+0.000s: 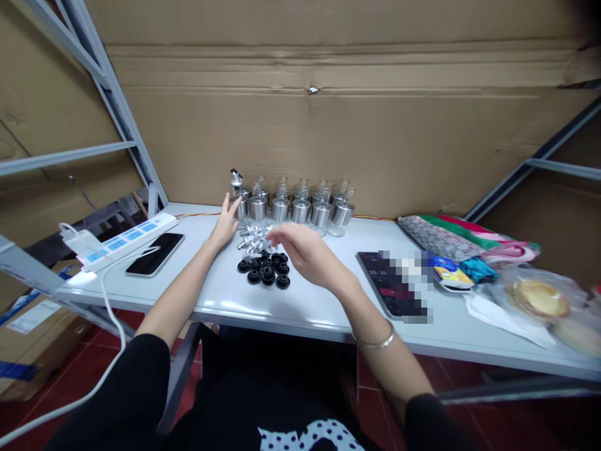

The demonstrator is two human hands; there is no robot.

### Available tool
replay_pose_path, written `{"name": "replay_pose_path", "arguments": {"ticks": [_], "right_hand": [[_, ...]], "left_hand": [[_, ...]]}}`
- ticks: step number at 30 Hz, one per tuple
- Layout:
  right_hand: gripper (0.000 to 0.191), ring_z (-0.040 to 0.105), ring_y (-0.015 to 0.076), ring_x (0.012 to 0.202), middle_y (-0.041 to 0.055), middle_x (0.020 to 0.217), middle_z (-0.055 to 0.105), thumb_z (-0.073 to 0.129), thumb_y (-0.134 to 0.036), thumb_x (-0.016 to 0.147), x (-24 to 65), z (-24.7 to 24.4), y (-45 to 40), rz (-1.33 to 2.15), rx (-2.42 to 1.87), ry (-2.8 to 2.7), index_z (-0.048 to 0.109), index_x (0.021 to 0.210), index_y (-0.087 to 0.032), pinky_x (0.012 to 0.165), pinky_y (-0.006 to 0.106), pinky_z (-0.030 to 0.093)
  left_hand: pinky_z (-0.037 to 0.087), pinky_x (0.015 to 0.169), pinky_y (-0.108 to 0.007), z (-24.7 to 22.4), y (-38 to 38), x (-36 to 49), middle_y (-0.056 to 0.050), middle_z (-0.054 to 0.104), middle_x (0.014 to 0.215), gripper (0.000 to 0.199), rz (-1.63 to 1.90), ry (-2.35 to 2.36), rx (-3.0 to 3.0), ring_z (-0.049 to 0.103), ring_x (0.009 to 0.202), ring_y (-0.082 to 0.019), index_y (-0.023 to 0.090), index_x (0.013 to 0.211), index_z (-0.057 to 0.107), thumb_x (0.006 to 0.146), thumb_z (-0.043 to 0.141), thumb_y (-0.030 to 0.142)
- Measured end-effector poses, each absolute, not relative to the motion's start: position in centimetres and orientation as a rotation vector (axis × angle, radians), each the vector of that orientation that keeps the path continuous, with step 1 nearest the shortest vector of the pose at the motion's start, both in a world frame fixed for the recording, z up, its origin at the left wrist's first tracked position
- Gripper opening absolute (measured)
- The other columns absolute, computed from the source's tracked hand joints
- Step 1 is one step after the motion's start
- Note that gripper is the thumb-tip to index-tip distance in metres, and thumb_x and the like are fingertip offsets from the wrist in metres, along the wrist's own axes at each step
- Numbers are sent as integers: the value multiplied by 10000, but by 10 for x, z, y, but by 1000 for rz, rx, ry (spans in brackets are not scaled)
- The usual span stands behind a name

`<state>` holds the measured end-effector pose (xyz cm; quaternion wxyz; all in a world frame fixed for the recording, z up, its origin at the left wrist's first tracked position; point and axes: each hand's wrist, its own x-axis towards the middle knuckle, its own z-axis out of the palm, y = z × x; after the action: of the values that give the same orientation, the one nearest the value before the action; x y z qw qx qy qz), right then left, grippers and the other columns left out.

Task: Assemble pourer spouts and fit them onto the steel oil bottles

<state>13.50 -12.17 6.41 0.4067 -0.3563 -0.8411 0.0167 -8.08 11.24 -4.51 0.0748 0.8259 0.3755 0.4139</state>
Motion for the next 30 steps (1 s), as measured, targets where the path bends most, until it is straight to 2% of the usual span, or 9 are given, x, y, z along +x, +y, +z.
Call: {"name": "replay_pose_path", "arguments": {"ticks": [3,7,12,14,16,19,21,26,30], "right_hand": [[235,614,164,802,58,866,690,377,-133,937,144,63,-94,27,-980,-2185,609,951,-169,742,291,448],[161,620,176,812,79,900,703,482,-144,898,166,41,-66,82,-1170,-2185,643,907,-158,727,284,442],[126,601,168,732,70,793,682,552,-138,858,181,16,-57,114,-1283,-2210,676,833,-143,680,271,423],[132,593,162,726,66,787,675,552,-147,867,181,13,-58,100,-1285,-2220,681,841,-142,675,265,418],[127,592,158,732,62,799,673,557,-146,868,179,11,-59,91,-1294,-2220,683,857,-146,681,262,419],[107,593,164,744,61,796,668,578,-140,856,177,9,-59,83,-1310,-2251,685,854,-141,704,269,426],[105,591,169,746,65,789,667,581,-146,858,176,8,-58,83,-1315,-2272,685,853,-133,714,275,429],[141,593,178,760,84,822,682,549,-163,875,181,6,-55,63,-1332,-2244,686,877,-130,714,279,423],[150,599,185,769,92,838,695,537,-165,872,185,8,-55,63,-1357,-2212,684,873,-132,718,283,422]], "left_hand": [[310,1158,-493,-43,107,-79,-113,52,1596,719,1268,1181,2510,232,1448,-314,241,1438,304,775,559,128],[282,1157,-527,-35,92,-71,-141,183,1547,648,1403,1261,2572,249,1428,-326,206,1390,353,782,566,141],[316,1130,-497,-21,66,-52,-150,319,1437,503,1567,1147,2613,335,1355,-293,182,1318,420,827,533,163],[367,1083,-474,-16,57,-46,-144,434,1328,371,1486,1021,2696,418,1268,-272,167,1222,503,851,509,178],[445,973,-423,-13,50,-41,-103,569,1099,189,1283,852,2807,523,1086,-235,170,1026,592,873,486,204],[479,812,-344,-10,41,-35,-46,602,812,161,997,671,2877,553,848,-193,174,782,604,875,496,248],[465,805,-340,-10,36,-31,-46,616,809,166,899,646,2891,549,848,-196,173,766,617,859,534,284],[414,850,-393,-13,27,-22,-65,628,941,167,679,737,2985,528,994,-242,192,875,654,838,584,339],[395,865,-397,-13,27,-22,-69,619,973,164,683,793,3001,514,1011,-245,183,905,642,834,580,318]]}}
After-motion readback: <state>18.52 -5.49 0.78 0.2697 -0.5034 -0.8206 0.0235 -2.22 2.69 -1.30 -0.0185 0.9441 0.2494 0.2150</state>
